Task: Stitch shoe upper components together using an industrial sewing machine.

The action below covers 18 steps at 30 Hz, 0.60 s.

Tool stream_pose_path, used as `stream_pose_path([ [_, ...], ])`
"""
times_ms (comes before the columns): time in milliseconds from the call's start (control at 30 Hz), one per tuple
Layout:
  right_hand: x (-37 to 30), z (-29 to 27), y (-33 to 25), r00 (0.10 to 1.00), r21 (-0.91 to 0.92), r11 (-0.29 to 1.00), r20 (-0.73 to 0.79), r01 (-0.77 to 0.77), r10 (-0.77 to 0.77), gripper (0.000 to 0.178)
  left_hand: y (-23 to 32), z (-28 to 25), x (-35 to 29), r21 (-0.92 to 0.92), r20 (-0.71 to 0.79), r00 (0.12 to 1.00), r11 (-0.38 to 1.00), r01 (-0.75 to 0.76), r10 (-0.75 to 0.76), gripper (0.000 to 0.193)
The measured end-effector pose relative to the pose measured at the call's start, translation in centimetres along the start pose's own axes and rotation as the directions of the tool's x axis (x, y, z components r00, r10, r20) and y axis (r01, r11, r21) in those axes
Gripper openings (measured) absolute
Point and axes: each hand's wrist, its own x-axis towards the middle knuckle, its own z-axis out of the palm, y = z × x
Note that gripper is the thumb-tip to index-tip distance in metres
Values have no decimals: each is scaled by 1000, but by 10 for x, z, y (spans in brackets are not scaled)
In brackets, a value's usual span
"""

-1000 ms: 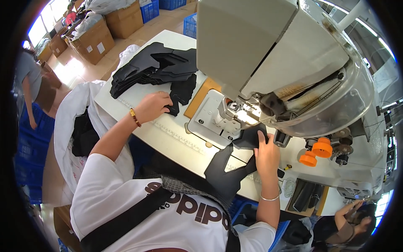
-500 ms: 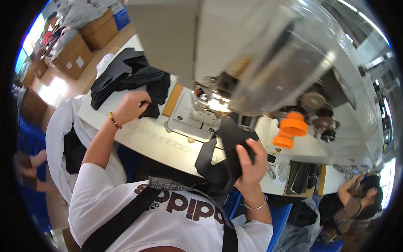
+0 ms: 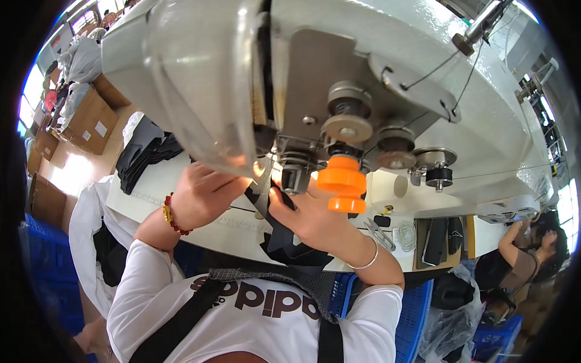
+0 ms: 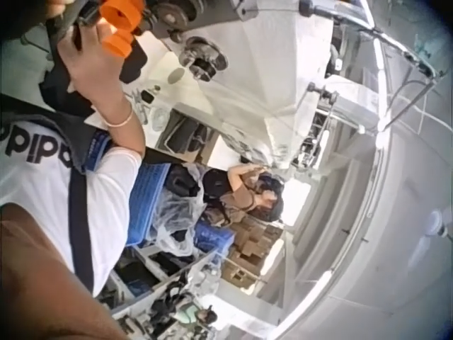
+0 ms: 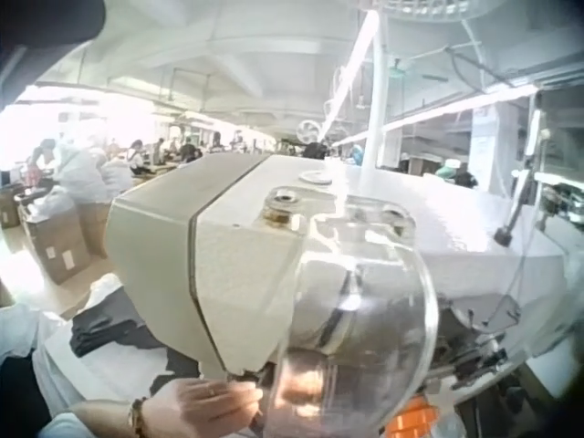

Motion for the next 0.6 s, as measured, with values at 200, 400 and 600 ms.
stream_pose_path([
  [200, -7, -2, 8, 987, -233, 963, 116, 132, -108, 31, 10, 0, 2, -95, 51, 991, 987, 130, -126, 33],
  [400, 0, -3, 10, 988, -164, 979, 117, 122, -103, 29, 14, -5, 4, -93, 176, 982, 991, 92, -74, 45],
  [600, 2, -1, 12, 988, -16, 992, 91, 128, -126, 31, 17, -4, 9, -44, 81, 991, 993, 110, -106, 38],
])
